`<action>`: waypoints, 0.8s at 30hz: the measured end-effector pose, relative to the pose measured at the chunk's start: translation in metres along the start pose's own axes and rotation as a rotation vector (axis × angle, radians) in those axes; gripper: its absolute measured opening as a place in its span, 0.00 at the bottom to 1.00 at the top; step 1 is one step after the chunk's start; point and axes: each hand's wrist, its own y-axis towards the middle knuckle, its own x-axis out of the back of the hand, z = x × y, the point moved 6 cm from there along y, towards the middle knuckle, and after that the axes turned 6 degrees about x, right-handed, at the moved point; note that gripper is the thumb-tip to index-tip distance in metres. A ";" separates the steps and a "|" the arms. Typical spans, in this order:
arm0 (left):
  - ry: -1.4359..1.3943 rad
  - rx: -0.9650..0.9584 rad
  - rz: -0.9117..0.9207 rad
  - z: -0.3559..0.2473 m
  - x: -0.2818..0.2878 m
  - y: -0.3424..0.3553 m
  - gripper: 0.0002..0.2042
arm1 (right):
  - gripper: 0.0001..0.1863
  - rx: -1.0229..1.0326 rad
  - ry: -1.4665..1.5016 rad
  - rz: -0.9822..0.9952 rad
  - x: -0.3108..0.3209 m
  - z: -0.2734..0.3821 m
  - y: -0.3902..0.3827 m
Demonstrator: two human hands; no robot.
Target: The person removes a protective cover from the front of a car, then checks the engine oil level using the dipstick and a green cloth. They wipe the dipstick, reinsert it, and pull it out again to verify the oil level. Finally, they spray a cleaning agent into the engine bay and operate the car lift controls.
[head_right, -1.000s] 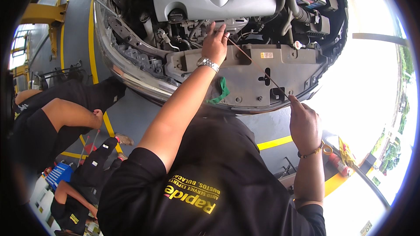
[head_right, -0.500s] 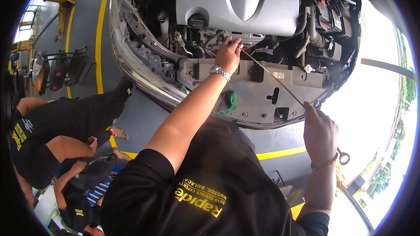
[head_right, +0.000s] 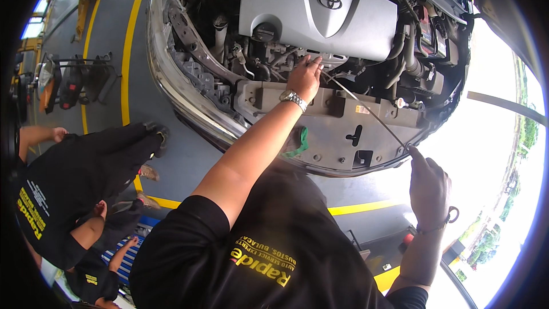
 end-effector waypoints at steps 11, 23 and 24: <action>0.084 -0.043 0.025 0.023 -0.017 0.017 0.16 | 0.17 -0.036 -0.419 -0.005 0.101 0.011 -0.030; 0.139 0.024 0.078 0.061 0.020 0.030 0.18 | 0.11 0.530 0.394 -0.267 0.128 0.069 0.106; 0.160 0.081 0.084 0.064 0.027 0.022 0.19 | 0.10 0.561 0.377 -0.214 0.114 0.082 0.124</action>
